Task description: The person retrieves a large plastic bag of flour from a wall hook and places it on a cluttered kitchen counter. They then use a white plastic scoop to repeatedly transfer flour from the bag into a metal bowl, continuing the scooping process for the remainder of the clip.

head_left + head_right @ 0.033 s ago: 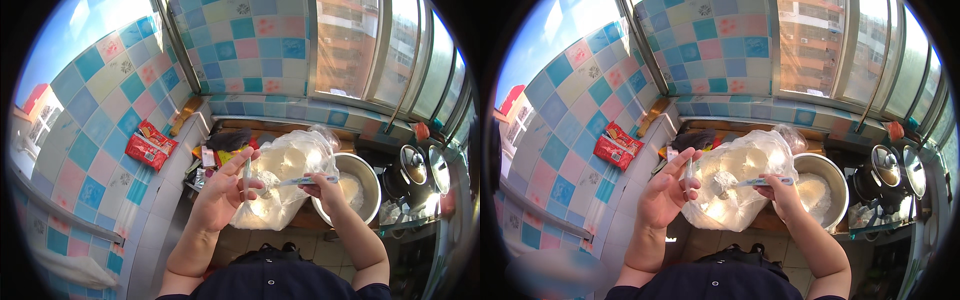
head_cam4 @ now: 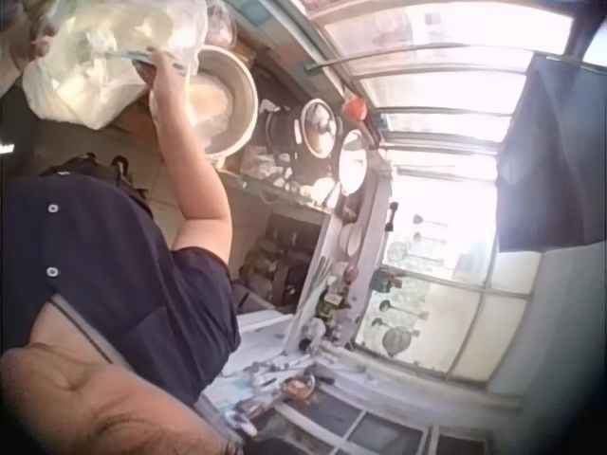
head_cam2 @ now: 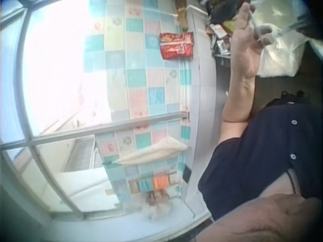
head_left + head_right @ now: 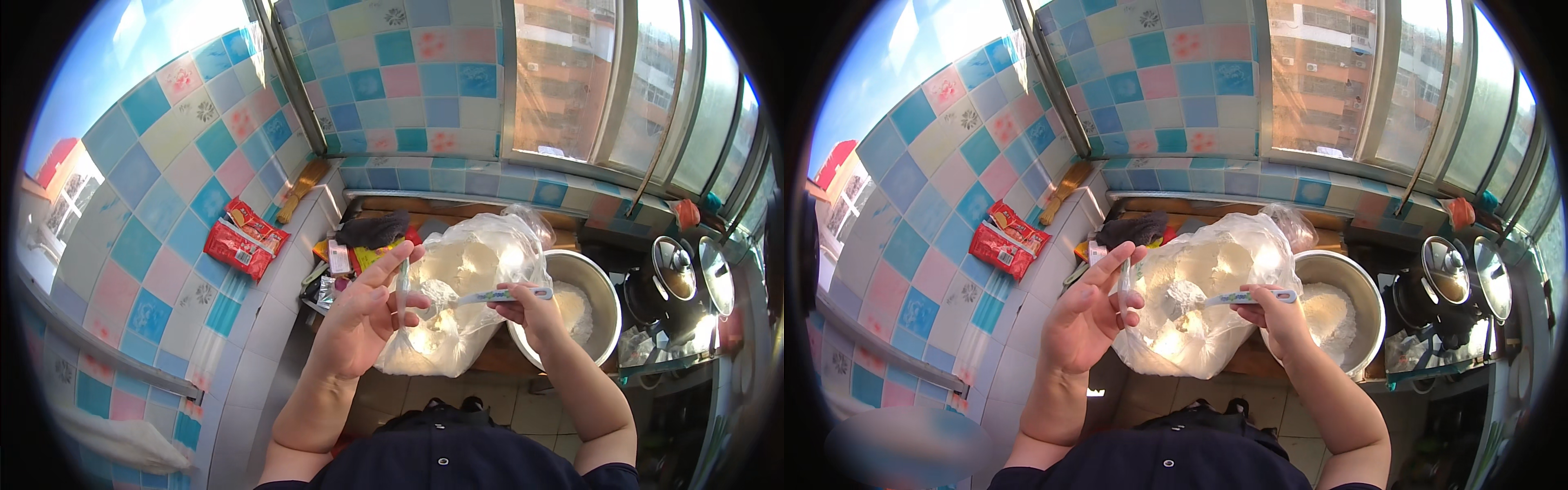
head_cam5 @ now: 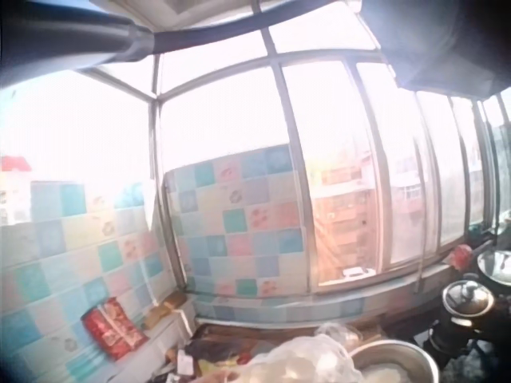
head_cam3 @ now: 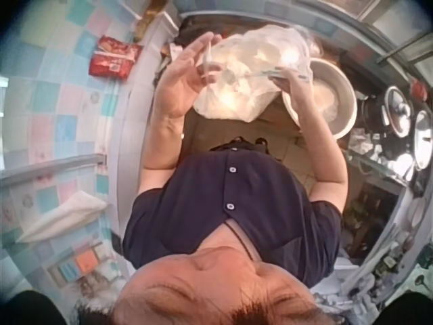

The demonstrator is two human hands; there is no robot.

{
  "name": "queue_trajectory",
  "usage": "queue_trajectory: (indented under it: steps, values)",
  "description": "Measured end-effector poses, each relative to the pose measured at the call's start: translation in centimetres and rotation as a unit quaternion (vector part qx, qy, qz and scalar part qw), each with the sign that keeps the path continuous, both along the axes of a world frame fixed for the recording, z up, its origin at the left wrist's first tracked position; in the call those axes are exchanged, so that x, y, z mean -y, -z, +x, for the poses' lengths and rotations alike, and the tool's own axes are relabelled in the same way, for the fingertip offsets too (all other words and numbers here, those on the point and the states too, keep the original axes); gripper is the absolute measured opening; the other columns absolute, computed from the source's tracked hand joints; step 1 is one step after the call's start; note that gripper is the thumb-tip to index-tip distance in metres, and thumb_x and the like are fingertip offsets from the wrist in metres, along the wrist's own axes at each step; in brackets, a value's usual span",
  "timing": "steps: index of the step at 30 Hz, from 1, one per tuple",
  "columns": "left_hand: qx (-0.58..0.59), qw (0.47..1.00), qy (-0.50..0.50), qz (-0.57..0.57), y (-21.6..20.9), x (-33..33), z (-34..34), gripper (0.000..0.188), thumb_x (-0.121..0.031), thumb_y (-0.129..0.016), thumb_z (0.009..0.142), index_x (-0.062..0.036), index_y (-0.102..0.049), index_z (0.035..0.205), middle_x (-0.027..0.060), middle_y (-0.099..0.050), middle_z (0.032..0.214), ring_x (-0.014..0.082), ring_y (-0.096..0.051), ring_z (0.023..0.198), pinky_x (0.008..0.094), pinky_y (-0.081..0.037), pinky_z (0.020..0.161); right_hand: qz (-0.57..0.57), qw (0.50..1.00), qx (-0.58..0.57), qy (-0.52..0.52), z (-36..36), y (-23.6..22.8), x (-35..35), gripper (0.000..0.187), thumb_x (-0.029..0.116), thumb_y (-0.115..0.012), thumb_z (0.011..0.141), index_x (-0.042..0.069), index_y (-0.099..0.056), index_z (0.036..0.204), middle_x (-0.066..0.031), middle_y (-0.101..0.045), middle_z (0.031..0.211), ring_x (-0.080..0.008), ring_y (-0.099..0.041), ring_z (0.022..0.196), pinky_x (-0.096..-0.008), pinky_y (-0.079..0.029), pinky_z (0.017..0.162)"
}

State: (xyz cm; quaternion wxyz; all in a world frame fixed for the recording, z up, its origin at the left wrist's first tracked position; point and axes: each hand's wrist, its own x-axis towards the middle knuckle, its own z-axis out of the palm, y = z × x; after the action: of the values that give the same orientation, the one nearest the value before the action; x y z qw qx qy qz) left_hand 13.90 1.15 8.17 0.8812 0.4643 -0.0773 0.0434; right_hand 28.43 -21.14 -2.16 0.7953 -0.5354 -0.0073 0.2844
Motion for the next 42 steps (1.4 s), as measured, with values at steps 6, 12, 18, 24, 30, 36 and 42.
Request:
queue_trajectory:
  steps: [6,12,18,24,30,36,42]
  values:
    - [-0.003,1.000,-0.012,0.007,0.0,0.3,0.1,0.066,-0.023,-0.053,0.088,0.0022,-0.026,0.144,0.0144,-0.031,0.146,0.0211,-0.059,0.099,0.0321,-0.050,0.080,0.011,1.000,-0.012,0.017,0.7,-1.6,1.2,0.024,0.010,-0.051,0.090,-0.007,-0.058,0.105,-0.0185,-0.064,0.098,-0.0261,-0.067,0.087,-0.0270,-0.056,0.076]
    - [0.004,1.000,-0.005,-0.008,0.0,0.3,0.1,0.067,-0.022,-0.055,0.088,0.0032,-0.026,0.143,0.0147,-0.031,0.146,0.0213,-0.059,0.099,0.0325,-0.051,0.079,0.007,0.999,0.005,0.037,0.5,-4.0,1.5,0.025,0.010,-0.050,0.091,-0.009,-0.058,0.105,-0.0196,-0.064,0.098,-0.0283,-0.067,0.089,-0.0269,-0.057,0.077]
    - [0.003,1.000,-0.013,0.003,0.1,0.3,0.3,0.067,-0.023,-0.055,0.088,0.0024,-0.026,0.143,0.0142,-0.032,0.146,0.0205,-0.060,0.098,0.0321,-0.051,0.078,0.032,0.997,0.015,0.065,0.6,-6.7,4.9,0.024,0.010,-0.049,0.092,-0.007,-0.059,0.105,-0.0184,-0.066,0.097,-0.0274,-0.068,0.089,-0.0260,-0.057,0.076]
    - [-0.002,1.000,-0.021,0.005,-0.1,0.7,0.6,0.068,-0.024,-0.055,0.088,0.0014,-0.026,0.144,0.0139,-0.032,0.147,0.0200,-0.060,0.096,0.0320,-0.051,0.078,0.034,0.985,0.025,0.166,0.3,-9.1,12.1,0.027,0.013,-0.050,0.093,-0.009,-0.059,0.105,-0.0203,-0.066,0.097,-0.0261,-0.068,0.086,-0.0230,-0.058,0.073]
    - [0.015,0.999,-0.026,0.013,0.3,0.6,0.9,0.069,-0.024,-0.054,0.088,0.0015,-0.025,0.144,0.0134,-0.029,0.148,0.0181,-0.059,0.096,0.0320,-0.050,0.078,0.000,0.956,0.086,0.282,-0.6,-8.5,19.3,0.025,0.014,-0.054,0.091,-0.006,-0.059,0.104,-0.0169,-0.066,0.098,-0.0227,-0.068,0.088,-0.0231,-0.058,0.072]
    - [0.016,0.999,-0.022,0.017,0.4,0.9,1.6,0.070,-0.025,-0.054,0.088,0.0008,-0.024,0.145,0.0128,-0.028,0.149,0.0167,-0.058,0.094,0.0318,-0.049,0.078,-0.172,0.931,0.206,0.247,-0.5,0.7,19.8,0.025,0.017,-0.057,0.092,-0.001,-0.062,0.109,-0.0101,-0.067,0.095,-0.0159,-0.067,0.081,-0.0248,-0.053,0.073]
    - [0.015,0.999,-0.037,0.034,0.6,0.8,1.8,0.071,-0.026,-0.055,0.088,0.0006,-0.023,0.145,0.0119,-0.028,0.149,0.0168,-0.058,0.094,0.0304,-0.049,0.077,-0.490,0.608,0.625,-0.005,-1.6,3.6,17.4,0.030,0.013,-0.066,0.082,0.001,-0.061,0.109,-0.0151,-0.066,0.105,-0.0276,-0.065,0.095,-0.0337,-0.054,0.076]
